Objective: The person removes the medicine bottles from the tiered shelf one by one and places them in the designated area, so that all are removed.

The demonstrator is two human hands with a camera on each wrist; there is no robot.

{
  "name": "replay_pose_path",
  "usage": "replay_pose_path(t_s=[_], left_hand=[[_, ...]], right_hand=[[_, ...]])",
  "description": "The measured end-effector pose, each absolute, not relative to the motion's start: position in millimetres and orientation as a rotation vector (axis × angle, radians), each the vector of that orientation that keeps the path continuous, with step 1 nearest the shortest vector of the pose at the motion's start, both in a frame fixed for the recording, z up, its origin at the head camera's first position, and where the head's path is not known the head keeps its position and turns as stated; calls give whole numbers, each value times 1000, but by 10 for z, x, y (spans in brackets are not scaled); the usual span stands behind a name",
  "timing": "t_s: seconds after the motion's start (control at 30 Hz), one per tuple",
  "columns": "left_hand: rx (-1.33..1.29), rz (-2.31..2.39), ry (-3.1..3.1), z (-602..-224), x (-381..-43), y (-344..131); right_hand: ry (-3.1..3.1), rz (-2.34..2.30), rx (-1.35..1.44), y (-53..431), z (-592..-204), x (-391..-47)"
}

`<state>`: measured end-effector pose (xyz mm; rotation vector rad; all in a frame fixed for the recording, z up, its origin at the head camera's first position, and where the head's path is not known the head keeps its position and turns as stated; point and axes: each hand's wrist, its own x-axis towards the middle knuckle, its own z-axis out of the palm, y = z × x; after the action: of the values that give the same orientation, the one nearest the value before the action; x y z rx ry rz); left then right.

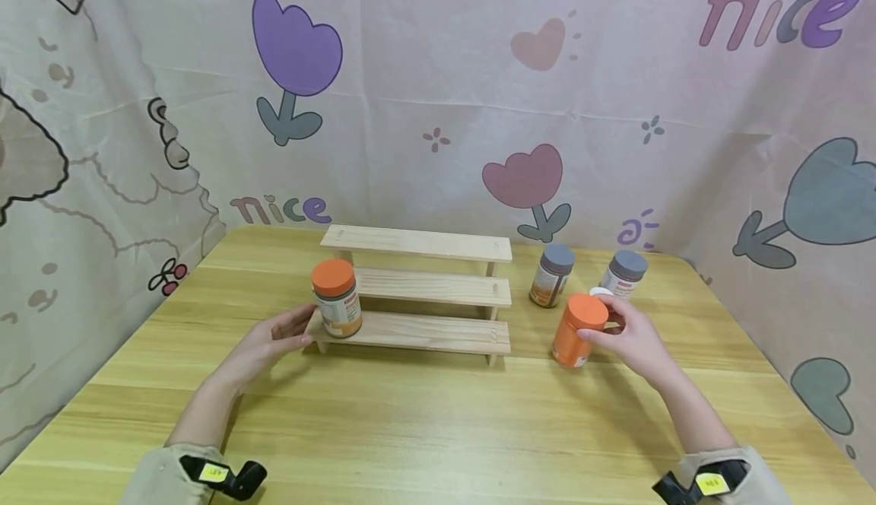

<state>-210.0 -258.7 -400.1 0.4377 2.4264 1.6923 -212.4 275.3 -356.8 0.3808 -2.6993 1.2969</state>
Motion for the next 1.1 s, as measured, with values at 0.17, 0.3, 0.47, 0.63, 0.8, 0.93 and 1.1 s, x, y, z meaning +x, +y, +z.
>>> replay_pose_path(t_s=[0.17, 0.3, 0.47, 0.63, 0.8, 0.93, 1.1], left_hand=[[456, 1686, 2431, -4013, -2105, -2594], [495, 1699, 2411, -4028, -2116, -2603], [522, 1709, 2390, -4031, -2120, -2611], [521, 1713, 2382, -4011, -2109, -2610], [521, 1714, 2378, -3999, -2102, -2607], [509, 1715, 2377, -4001, -2100, -2606], [502, 1709, 2382, -4008, -2098, -2609]], right_hand=[[-2715, 1292, 381, 2774, -3595, -2119], [-2722, 1310, 373, 2783, -3618, -2119], [-2723, 1319, 355, 2789, -3630, -2122], [-2732, 1320, 345, 2797, -3628, -2121], [-2754, 1360, 361, 2813, -3612, -2115], [-2779, 1371, 368, 2825, -3603, -2111], [-2783, 1342, 385, 2824, -3579, -2095]])
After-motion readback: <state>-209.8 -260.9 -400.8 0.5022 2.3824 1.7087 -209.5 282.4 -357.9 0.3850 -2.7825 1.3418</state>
